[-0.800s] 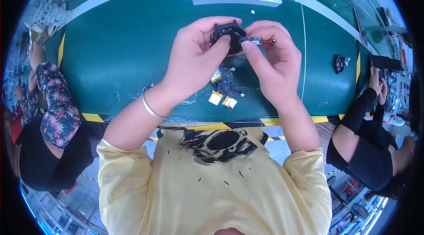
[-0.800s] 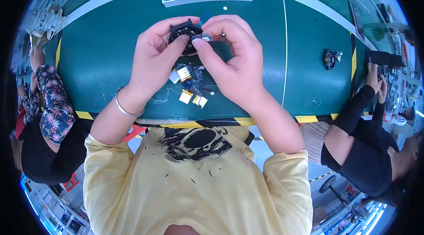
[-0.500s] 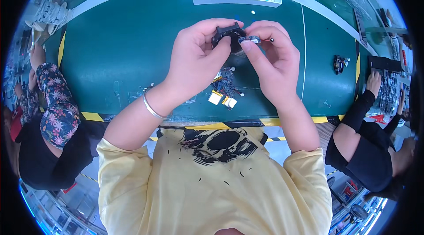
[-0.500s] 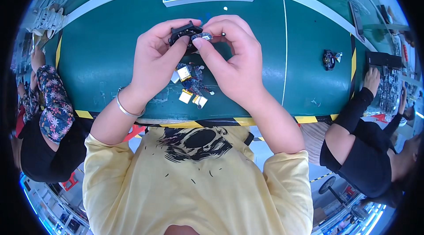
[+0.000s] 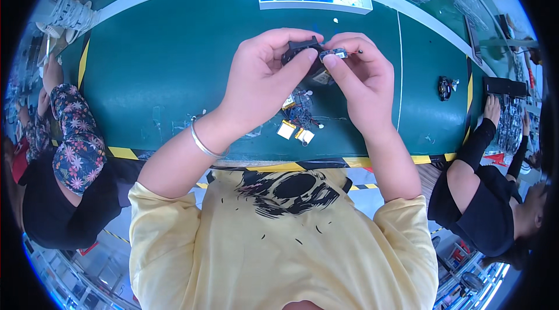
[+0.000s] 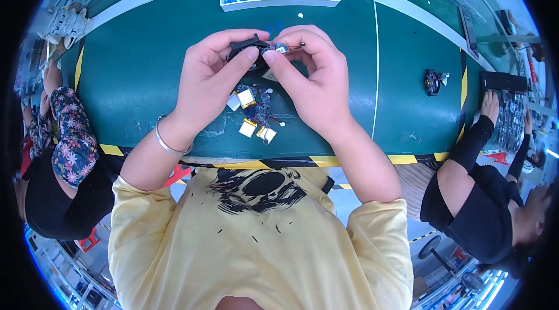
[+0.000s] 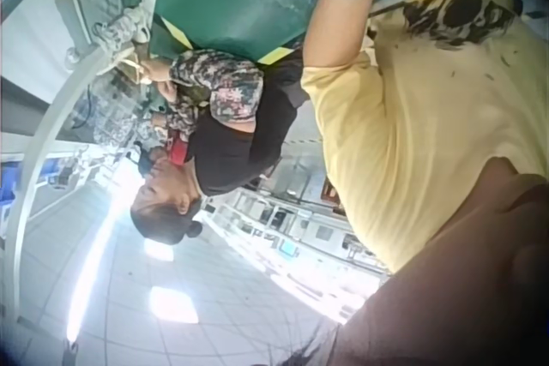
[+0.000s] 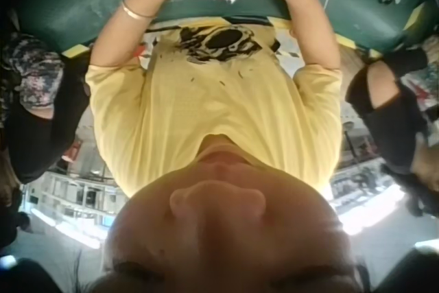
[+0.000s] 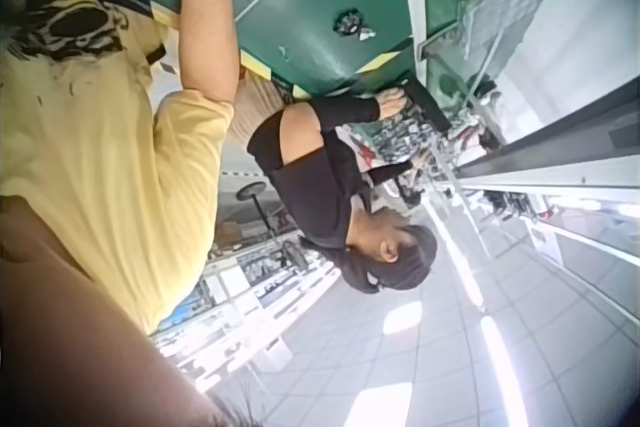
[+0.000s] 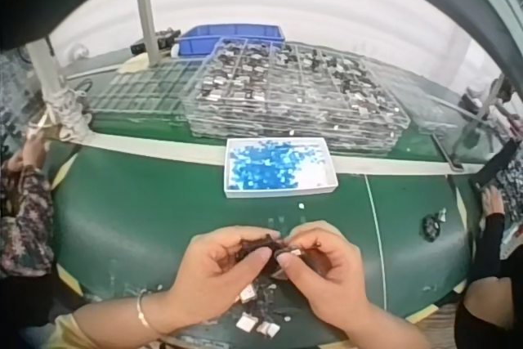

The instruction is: Assembling small electronic components and wiring into a black plastic housing on a factory production line.

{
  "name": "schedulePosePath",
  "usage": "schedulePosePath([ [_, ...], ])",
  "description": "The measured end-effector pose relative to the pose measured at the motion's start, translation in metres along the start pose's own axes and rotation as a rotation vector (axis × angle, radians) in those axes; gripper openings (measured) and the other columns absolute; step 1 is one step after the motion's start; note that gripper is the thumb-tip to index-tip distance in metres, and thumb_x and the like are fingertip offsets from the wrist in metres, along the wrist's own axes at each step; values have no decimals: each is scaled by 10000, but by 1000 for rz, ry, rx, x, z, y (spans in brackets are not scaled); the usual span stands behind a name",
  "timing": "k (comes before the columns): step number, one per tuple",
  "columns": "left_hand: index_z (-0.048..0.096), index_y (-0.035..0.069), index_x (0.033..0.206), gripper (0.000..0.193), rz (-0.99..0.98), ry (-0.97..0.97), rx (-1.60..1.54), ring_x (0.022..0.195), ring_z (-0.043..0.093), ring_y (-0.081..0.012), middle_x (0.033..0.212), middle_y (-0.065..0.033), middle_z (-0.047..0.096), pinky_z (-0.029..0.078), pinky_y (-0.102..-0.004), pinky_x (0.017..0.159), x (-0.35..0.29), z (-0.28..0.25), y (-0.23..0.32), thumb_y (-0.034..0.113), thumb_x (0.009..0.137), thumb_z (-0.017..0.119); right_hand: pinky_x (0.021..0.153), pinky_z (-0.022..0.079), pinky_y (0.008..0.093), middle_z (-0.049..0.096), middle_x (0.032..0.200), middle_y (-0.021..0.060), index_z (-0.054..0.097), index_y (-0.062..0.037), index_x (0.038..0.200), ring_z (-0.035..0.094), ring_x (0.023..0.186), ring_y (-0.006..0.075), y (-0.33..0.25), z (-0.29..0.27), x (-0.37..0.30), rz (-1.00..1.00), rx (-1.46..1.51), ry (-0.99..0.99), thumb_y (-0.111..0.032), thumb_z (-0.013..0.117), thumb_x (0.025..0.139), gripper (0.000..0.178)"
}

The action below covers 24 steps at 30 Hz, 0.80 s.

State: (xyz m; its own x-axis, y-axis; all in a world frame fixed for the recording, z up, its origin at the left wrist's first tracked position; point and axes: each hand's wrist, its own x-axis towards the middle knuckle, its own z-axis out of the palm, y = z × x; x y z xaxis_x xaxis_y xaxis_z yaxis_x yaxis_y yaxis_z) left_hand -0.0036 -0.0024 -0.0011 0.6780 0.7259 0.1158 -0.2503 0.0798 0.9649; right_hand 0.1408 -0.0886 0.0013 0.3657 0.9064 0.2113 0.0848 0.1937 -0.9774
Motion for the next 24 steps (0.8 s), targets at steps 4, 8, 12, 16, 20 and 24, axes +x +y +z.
schedulePosePath([
  [4,594,-41,1115,209,-178,-14,-152,909,632,-107,998,-82,661,525,-227,814,5,-6,4,5,913,564,770,499,246,556,1038,65,605,5,935,572,908,110,-3,-1,-1,34,140,-47,42,651,832,118],
  [8,592,-29,1138,227,-368,-12,-156,930,648,-128,1054,-105,663,517,-258,870,8,-11,8,34,930,525,774,494,239,544,1063,61,609,4,947,569,909,101,-2,-2,-2,44,195,-68,52,639,840,121],
  [12,587,-42,1150,258,-213,-58,-93,949,642,-129,1042,-111,663,510,-254,873,6,-6,1,-24,908,499,760,493,230,545,1056,58,605,14,943,571,897,92,-3,-2,-1,104,186,-30,55,641,838,118],
  [16,586,-53,1124,266,-113,-14,-13,902,632,-101,987,-91,658,516,-220,793,5,-2,-1,-84,881,484,758,496,221,546,1048,60,604,24,929,574,885,87,-3,-3,-1,130,154,-31,60,648,829,114],
  [20,576,-45,1138,279,-88,-27,106,885,619,-82,997,-85,655,503,-209,764,2,-2,-1,-88,880,478,769,502,224,547,1039,67,607,27,917,580,881,96,-3,-1,0,99,89,-33,62,657,817,118],
  [24,564,-36,1149,286,-70,-9,106,875,616,-74,988,-82,657,501,-207,750,1,2,0,-88,881,478,769,507,228,549,1031,69,608,29,920,582,879,102,0,1,0,40,52,-33,59,666,810,128],
])
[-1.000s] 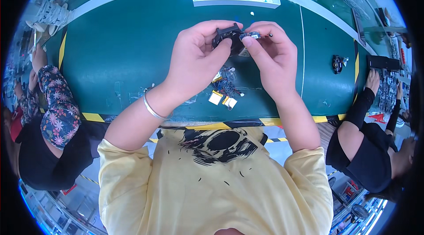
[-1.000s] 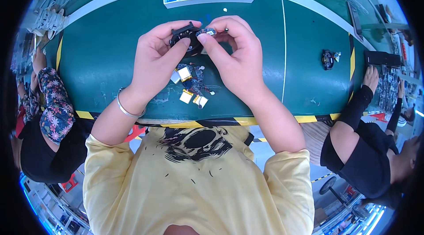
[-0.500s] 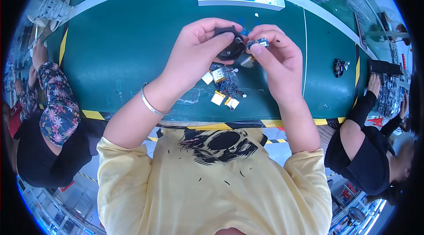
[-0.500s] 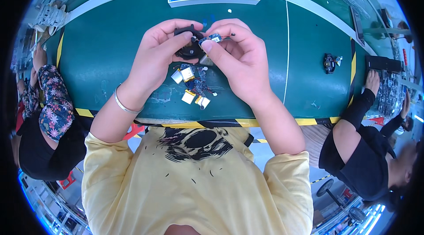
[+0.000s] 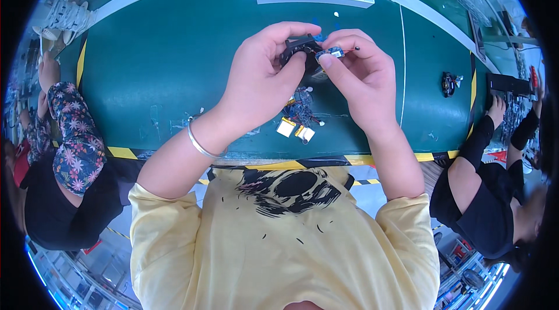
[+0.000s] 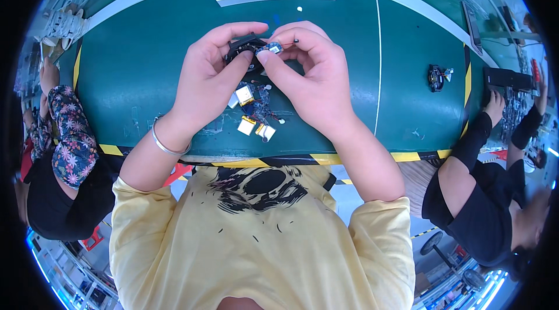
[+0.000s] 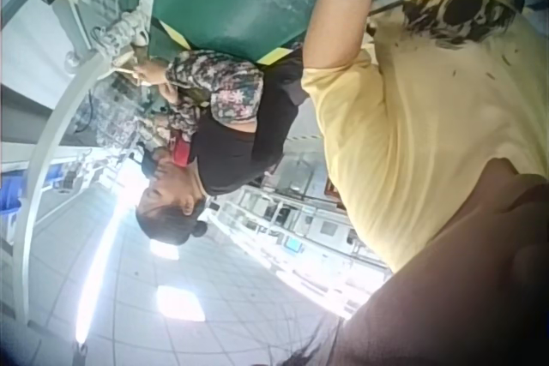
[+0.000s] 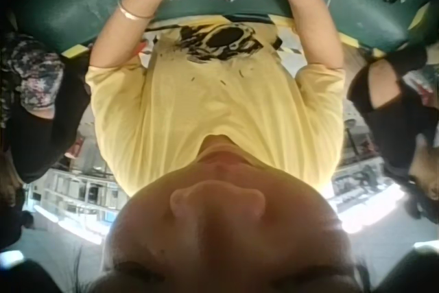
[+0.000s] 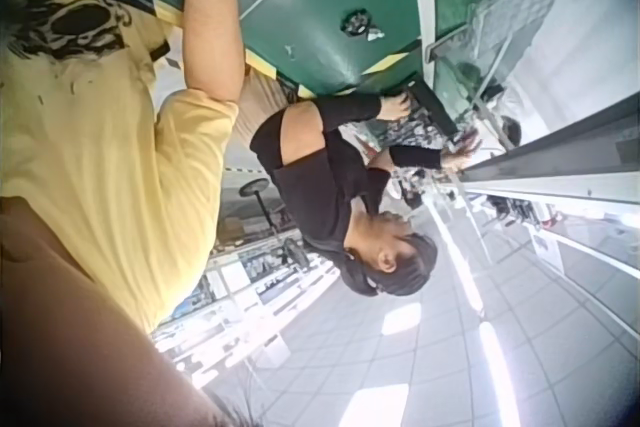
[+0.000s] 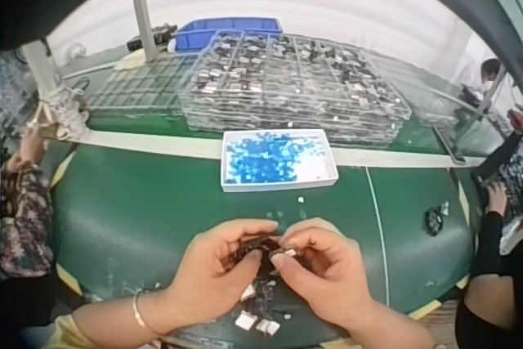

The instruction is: Assembling small electronic components and wiring into a black plastic housing on a factory production line.

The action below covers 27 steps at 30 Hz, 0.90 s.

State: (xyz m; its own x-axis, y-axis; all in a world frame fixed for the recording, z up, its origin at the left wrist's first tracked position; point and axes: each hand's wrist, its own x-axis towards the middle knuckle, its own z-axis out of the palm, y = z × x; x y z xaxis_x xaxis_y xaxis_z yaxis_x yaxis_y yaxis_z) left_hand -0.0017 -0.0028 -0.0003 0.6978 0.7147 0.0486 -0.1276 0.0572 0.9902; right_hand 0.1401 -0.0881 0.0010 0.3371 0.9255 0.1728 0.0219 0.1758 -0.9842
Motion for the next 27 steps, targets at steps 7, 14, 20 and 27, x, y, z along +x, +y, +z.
schedulePosePath([
  [7,560,-40,1111,244,4,-2,-3,874,618,-78,974,-81,655,503,-213,752,0,-2,0,-84,884,481,773,513,225,555,1016,71,609,32,923,590,874,103,3,-1,1,-5,-29,6,54,669,809,131],
  [14,572,-50,1072,201,-26,-14,-19,856,620,-83,951,-76,655,510,-226,754,0,-6,2,-70,888,492,762,511,221,558,998,69,597,34,897,582,861,91,-2,0,-1,4,-17,-7,56,662,813,108],
  [20,588,-55,1049,179,-46,-2,-42,837,626,-83,939,-73,657,516,-224,744,1,-8,2,-47,887,511,756,504,216,556,998,63,588,33,892,576,858,86,-1,-1,-1,6,18,-25,64,655,814,107],
  [27,599,-40,1059,197,-6,17,-23,831,633,-92,924,-77,664,518,-226,724,1,-6,-2,-47,880,517,749,503,215,556,989,63,583,35,892,573,859,85,0,0,-1,4,8,0,70,653,811,113],
])
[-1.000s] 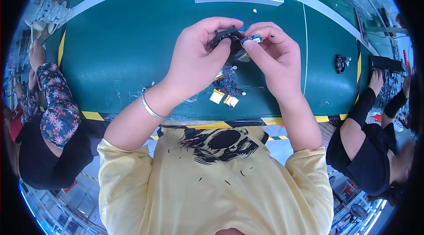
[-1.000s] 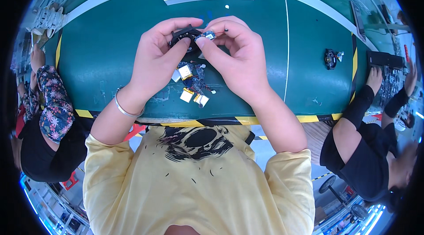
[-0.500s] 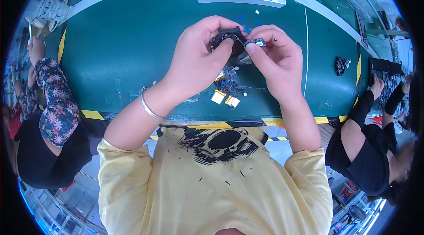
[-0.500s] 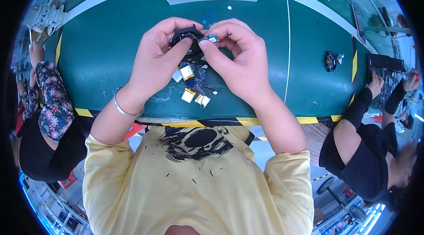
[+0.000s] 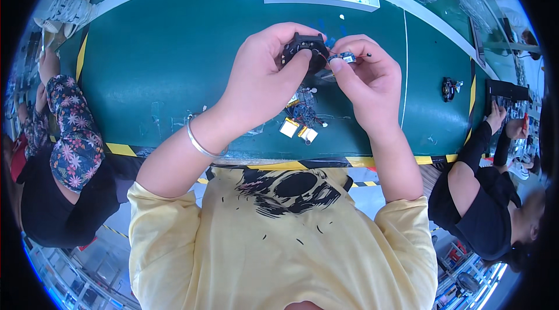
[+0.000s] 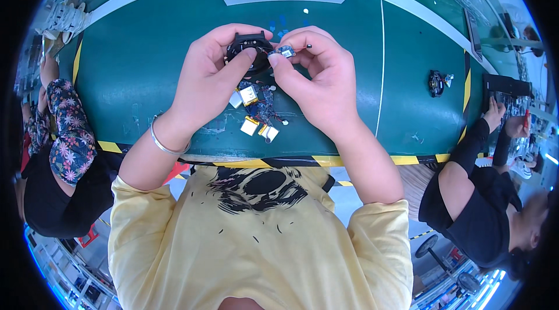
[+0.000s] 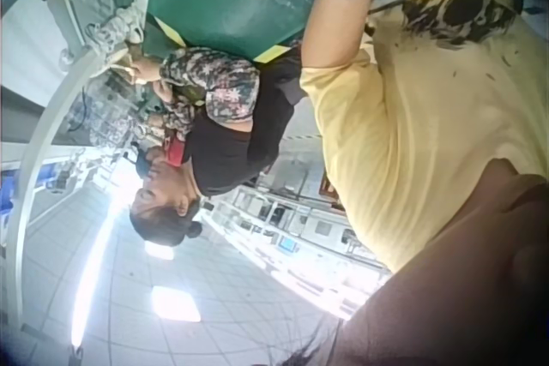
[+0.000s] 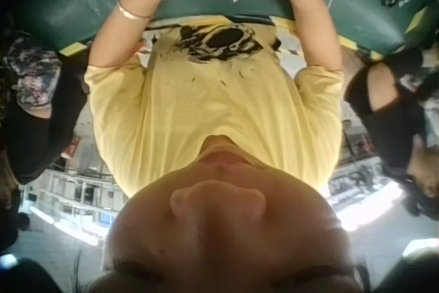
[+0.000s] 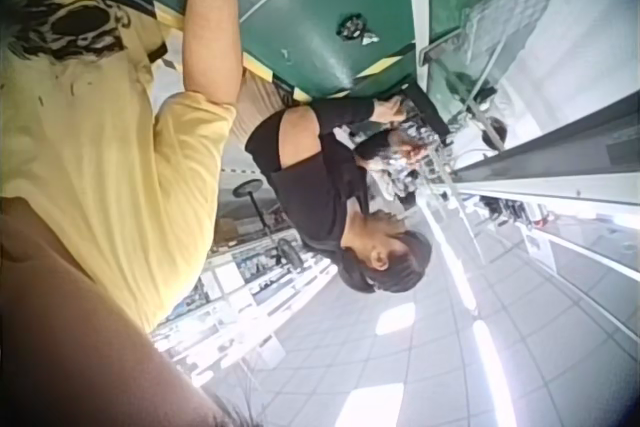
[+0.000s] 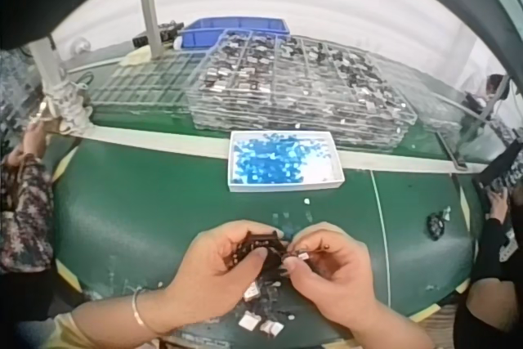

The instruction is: Assembling small electronic components and wiring into a black plastic housing on a factory production line.

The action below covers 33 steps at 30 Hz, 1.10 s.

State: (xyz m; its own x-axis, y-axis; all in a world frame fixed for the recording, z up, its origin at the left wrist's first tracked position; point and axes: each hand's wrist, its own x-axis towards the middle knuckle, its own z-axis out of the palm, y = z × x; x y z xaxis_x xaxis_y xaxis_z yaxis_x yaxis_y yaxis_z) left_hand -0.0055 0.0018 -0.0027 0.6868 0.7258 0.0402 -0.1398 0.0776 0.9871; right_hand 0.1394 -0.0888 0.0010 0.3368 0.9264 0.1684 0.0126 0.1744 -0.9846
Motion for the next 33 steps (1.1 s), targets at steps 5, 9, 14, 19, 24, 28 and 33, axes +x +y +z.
schedulePosePath([
  [5,568,-46,1130,242,3,-51,156,1007,593,-114,1113,-97,630,491,-251,888,-3,0,3,-69,904,484,747,509,220,556,981,58,588,37,894,573,850,84,0,-1,-1,14,-8,10,68,653,814,108],
  [9,570,-45,1129,244,-17,-57,163,1007,591,-114,1113,-98,632,488,-252,893,-4,1,4,-73,902,486,745,510,220,556,984,57,591,39,898,575,849,85,2,-2,-1,18,2,17,65,654,817,106],
  [14,607,-35,1079,210,-5,-7,25,819,627,-85,940,-77,672,505,-215,708,-2,3,0,-48,887,525,749,501,222,554,989,56,602,43,918,576,851,86,3,1,-1,20,34,38,62,653,824,109],
  [19,584,-52,1115,236,-10,-20,-42,894,634,-104,1001,-95,663,513,-226,781,-2,3,0,-66,889,517,757,474,206,579,981,41,617,19,923,572,835,68,2,1,1,145,149,71,10,650,851,80],
  [24,566,-54,1180,291,-56,-54,-59,1012,603,-114,1143,-106,634,485,-238,900,-3,2,1,-79,896,507,723,454,184,614,901,9,632,-12,923,567,793,43,1,-1,2,258,217,102,-42,653,868,66],
  [28,566,-71,1141,263,-12,-9,-87,958,631,-127,1069,-115,650,518,-248,856,-2,4,-2,-78,880,531,692,442,172,619,832,-11,631,-18,932,559,761,29,2,5,3,223,187,129,-51,655,870,74],
  [33,567,-70,1147,269,-17,-12,-85,959,629,-126,1082,-115,647,518,-247,859,-2,3,-1,-71,879,549,687,446,168,621,842,-11,628,-15,932,559,755,26,5,3,4,240,201,123,-57,661,869,83],
])
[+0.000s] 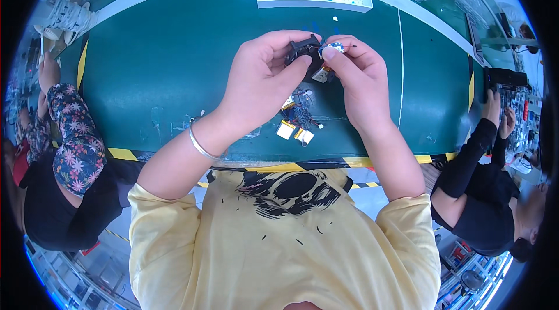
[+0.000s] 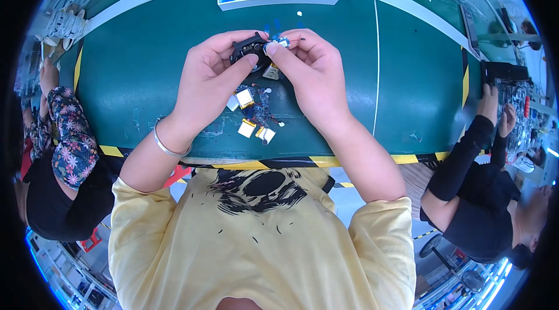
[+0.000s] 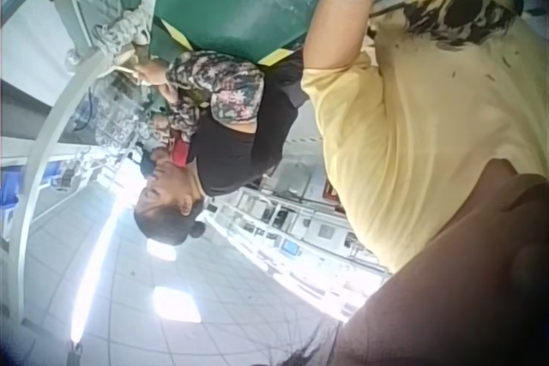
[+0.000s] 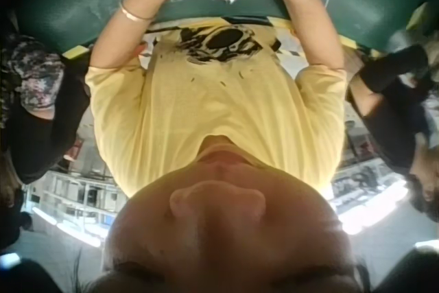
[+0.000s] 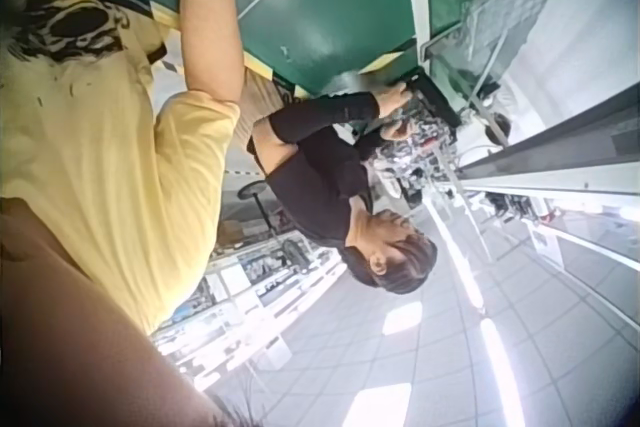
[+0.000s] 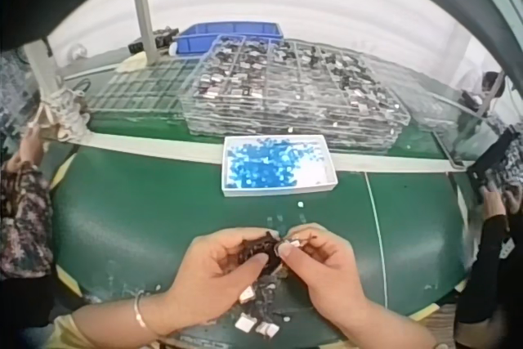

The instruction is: Assembling small electronic components and wiring into a black plastic housing on a factory production line.

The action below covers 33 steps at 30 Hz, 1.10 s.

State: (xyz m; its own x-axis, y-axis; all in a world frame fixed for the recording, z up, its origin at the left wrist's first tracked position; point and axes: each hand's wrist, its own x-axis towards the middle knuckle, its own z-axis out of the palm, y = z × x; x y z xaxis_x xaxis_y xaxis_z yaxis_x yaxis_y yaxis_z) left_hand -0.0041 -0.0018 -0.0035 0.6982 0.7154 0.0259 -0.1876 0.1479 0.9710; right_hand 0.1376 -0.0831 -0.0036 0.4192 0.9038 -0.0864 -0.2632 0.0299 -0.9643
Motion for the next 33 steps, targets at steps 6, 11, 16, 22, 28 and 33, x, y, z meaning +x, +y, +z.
schedulePosePath([
  [6,603,-58,1071,189,7,33,26,885,619,-93,998,-80,658,521,-231,804,2,-4,1,-39,886,572,684,454,178,615,862,-6,606,-16,925,557,756,27,-1,5,-3,-35,-40,-30,-39,663,867,84],
  [11,622,-37,992,117,-60,1,70,803,601,-57,906,-42,660,505,-209,703,6,-12,1,23,903,576,686,459,180,606,860,-10,579,-24,928,568,788,36,1,4,-3,-49,-116,-116,-36,658,872,97],
  [16,635,-22,1006,138,-222,4,-201,756,630,-87,889,-60,663,527,-220,677,10,-14,0,37,898,573,682,479,196,603,858,-5,580,-29,931,582,786,55,-9,-5,4,122,-22,-175,-26,673,848,125],
  [22,637,-35,1030,177,-253,16,-254,734,655,-128,885,-90,668,569,-265,643,9,-11,7,35,891,554,708,485,199,615,882,2,584,-39,945,595,794,64,-15,-18,8,153,-49,-274,12,672,808,171],
  [28,635,-44,1012,166,-286,18,-240,733,657,-129,875,-93,670,570,-265,639,10,-12,5,21,881,557,707,475,189,614,860,-7,590,-35,909,591,785,50,-18,-20,8,142,-128,-303,22,664,806,139],
  [33,632,-46,975,136,-285,-3,-246,731,656,-126,851,-88,671,566,-263,643,10,-14,4,9,870,565,675,470,182,604,820,-11,601,-23,876,582,747,42,-21,-23,9,129,-156,-296,10,671,810,102],
])
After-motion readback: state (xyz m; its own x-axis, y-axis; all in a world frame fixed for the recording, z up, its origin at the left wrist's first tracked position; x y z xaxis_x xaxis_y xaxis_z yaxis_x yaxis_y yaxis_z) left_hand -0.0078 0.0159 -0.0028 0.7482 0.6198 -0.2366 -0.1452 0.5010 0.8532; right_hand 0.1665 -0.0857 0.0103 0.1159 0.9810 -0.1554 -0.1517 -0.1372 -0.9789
